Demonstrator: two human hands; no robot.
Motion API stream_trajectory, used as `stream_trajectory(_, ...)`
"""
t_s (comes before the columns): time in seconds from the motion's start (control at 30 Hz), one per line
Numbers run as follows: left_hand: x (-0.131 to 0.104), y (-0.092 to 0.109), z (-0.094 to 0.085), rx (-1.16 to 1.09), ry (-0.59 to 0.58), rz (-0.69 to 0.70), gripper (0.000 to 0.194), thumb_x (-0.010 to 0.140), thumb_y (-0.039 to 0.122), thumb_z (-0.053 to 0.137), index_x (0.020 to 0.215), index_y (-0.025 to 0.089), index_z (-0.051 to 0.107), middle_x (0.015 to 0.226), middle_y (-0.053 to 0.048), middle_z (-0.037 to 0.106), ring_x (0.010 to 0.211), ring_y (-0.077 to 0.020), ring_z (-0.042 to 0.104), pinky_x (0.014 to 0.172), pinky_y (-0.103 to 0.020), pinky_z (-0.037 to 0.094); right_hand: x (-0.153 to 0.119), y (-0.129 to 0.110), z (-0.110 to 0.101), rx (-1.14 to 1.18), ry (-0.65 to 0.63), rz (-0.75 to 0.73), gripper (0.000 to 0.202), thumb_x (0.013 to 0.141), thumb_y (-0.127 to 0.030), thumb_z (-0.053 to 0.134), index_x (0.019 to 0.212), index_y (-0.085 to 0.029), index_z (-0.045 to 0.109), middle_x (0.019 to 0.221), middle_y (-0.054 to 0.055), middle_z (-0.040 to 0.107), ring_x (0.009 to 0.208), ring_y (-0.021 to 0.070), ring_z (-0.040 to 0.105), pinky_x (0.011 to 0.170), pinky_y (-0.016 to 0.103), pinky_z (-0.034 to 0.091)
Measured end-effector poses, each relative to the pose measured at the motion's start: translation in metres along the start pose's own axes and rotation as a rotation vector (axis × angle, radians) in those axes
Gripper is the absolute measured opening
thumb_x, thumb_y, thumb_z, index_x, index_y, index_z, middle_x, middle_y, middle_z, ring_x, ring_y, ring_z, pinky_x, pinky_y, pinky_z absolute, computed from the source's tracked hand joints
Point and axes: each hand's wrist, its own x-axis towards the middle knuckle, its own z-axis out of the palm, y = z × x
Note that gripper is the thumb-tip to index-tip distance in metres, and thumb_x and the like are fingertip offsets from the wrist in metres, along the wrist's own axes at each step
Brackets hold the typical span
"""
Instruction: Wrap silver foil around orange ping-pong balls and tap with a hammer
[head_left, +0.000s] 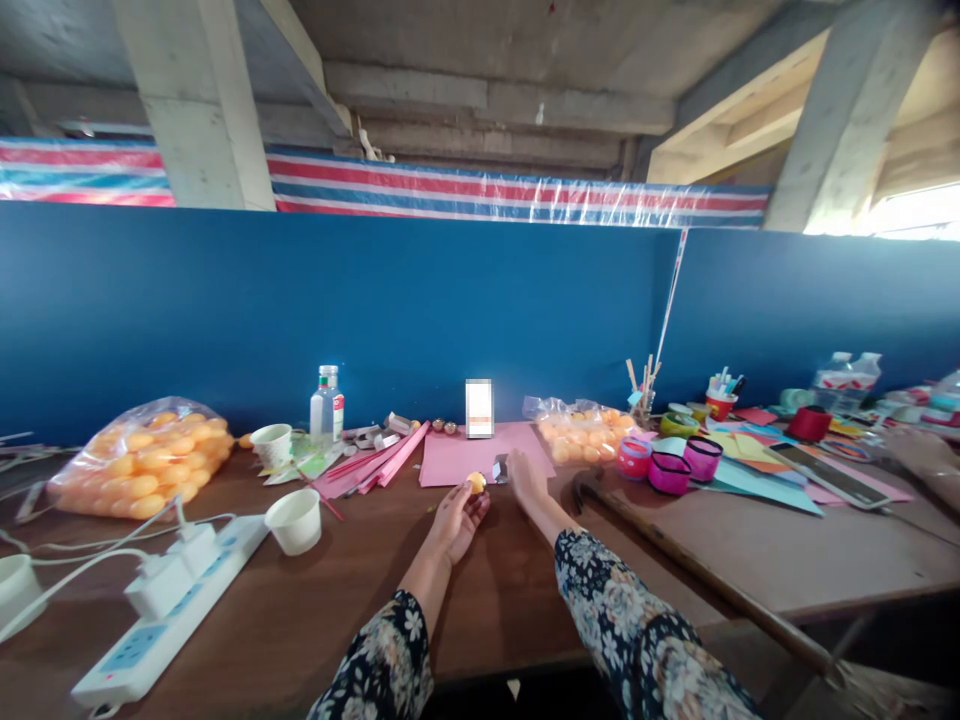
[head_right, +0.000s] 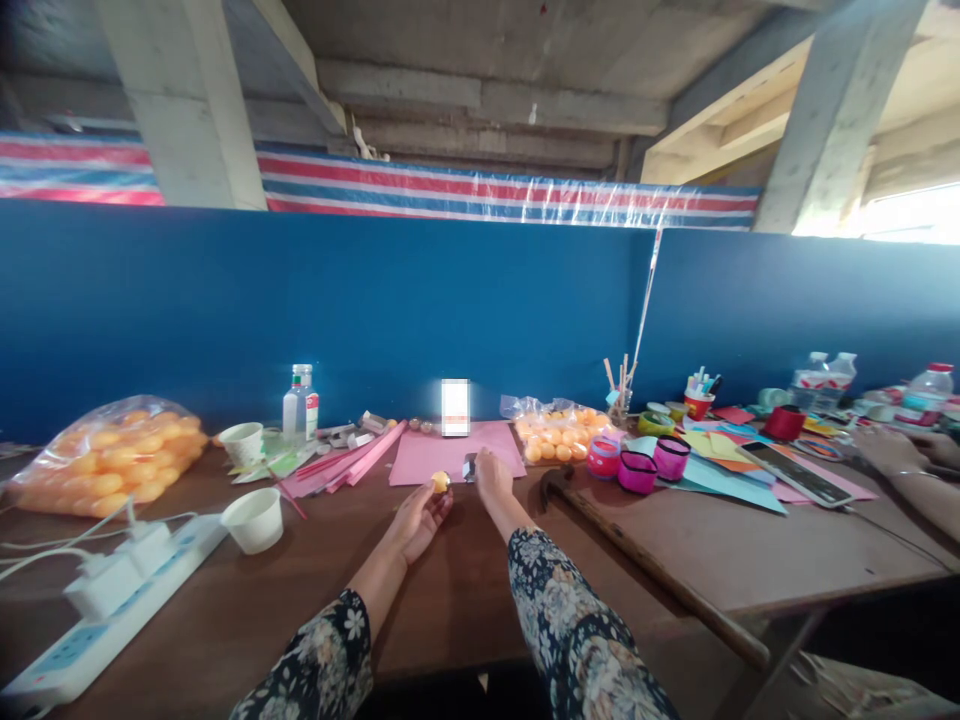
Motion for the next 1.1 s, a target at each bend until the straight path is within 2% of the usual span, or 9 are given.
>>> stream_trajectory(0.1, -0.001, 0.001, 0.000, -0.003, -0.010, 0.003, 0.012, 0.069, 0.015, 0.061, 0.081, 0.012, 0.059, 0.077, -0.009, 0.064, 0.070, -0.0140, 0.061, 0.066, -0.026, 0.051, 0.001, 0.003, 0.002, 0.017, 0.063, 0.010, 0.033, 0.087, -0.020, 0.023, 0.097, -0.009, 0.053, 0.093, 0.014, 0.060, 0.087, 0.0186, 0.055, 0.072, 0.027, 0.037)
stream_trajectory(0.33, -0.002, 0.001, 0.001, 0.014, 0.000, 0.005, 0.012, 0.069, 0.015, 0.061, 0.080, 0.012, 0.059, 0.076, -0.008, 0.064, 0.068, -0.0134, 0.061, 0.066, -0.025, 0.050, -0.003, 0.006, -0.002, 0.107, 0.131, -0.064, 0.018, 0.080, -0.018, 0.038, 0.089, -0.014, 0.053, 0.088, 0.007, 0.059, 0.081, 0.0151, 0.053, 0.069, 0.023, 0.035)
stream_trajectory(0.43, 0.000, 0.001, 0.001, 0.016, 0.018, 0.000, 0.012, 0.069, 0.015, 0.062, 0.080, 0.013, 0.058, 0.077, -0.008, 0.065, 0.070, -0.0142, 0.062, 0.068, -0.026, 0.050, -0.011, 0.004, -0.005, 0.252, 0.140, -0.108, 0.018, 0.080, -0.020, 0.037, 0.086, -0.015, 0.053, 0.087, 0.006, 0.059, 0.079, 0.0146, 0.053, 0.067, 0.023, 0.037)
stream_trajectory(0.57, 0.001, 0.001, 0.000, 0.028, 0.029, 0.001, 0.015, 0.068, 0.015, 0.062, 0.082, 0.014, 0.058, 0.080, -0.007, 0.065, 0.070, -0.0141, 0.062, 0.070, -0.027, 0.050, -0.032, -0.005, -0.005, 0.499, 0.108, -0.171, 0.020, 0.080, -0.024, 0.036, 0.090, -0.015, 0.051, 0.085, 0.005, 0.061, 0.076, 0.0143, 0.056, 0.068, 0.023, 0.041)
stream_trajectory(0.7, -0.001, 0.001, -0.001, 0.057, -0.022, 0.025, 0.025, 0.068, 0.014, 0.062, 0.093, 0.018, 0.057, 0.089, -0.006, 0.065, 0.072, -0.0126, 0.062, 0.073, -0.027, 0.049, -0.053, -0.014, -0.001, 0.693, 0.070, -0.089, 0.025, 0.081, -0.031, 0.035, 0.094, -0.016, 0.050, 0.083, 0.005, 0.063, 0.071, 0.0145, 0.059, 0.062, 0.022, 0.045)
stream_trajectory(0.87, -0.003, 0.002, -0.001, 0.104, -0.066, 0.037, 0.031, 0.069, 0.013, 0.061, 0.099, 0.019, 0.056, 0.095, -0.006, 0.063, 0.079, -0.0131, 0.061, 0.077, -0.027, 0.048, -0.063, -0.017, 0.007, 1.053, 0.024, 0.068, 0.027, 0.077, -0.036, 0.041, 0.089, -0.015, 0.053, 0.079, 0.006, 0.064, 0.065, 0.0158, 0.060, 0.052, 0.022, 0.045)
stream_trajectory(1.1, -0.002, 0.002, -0.002, 0.121, -0.072, 0.063, 0.024, 0.069, 0.015, 0.062, 0.092, 0.017, 0.057, 0.089, -0.006, 0.065, 0.080, -0.0137, 0.061, 0.075, -0.026, 0.049, -0.062, -0.016, 0.020, 1.371, 0.042, 0.068, 0.027, 0.065, -0.037, 0.057, 0.083, -0.016, 0.053, 0.066, 0.001, 0.060, 0.052, 0.0124, 0.054, 0.047, 0.023, 0.042)
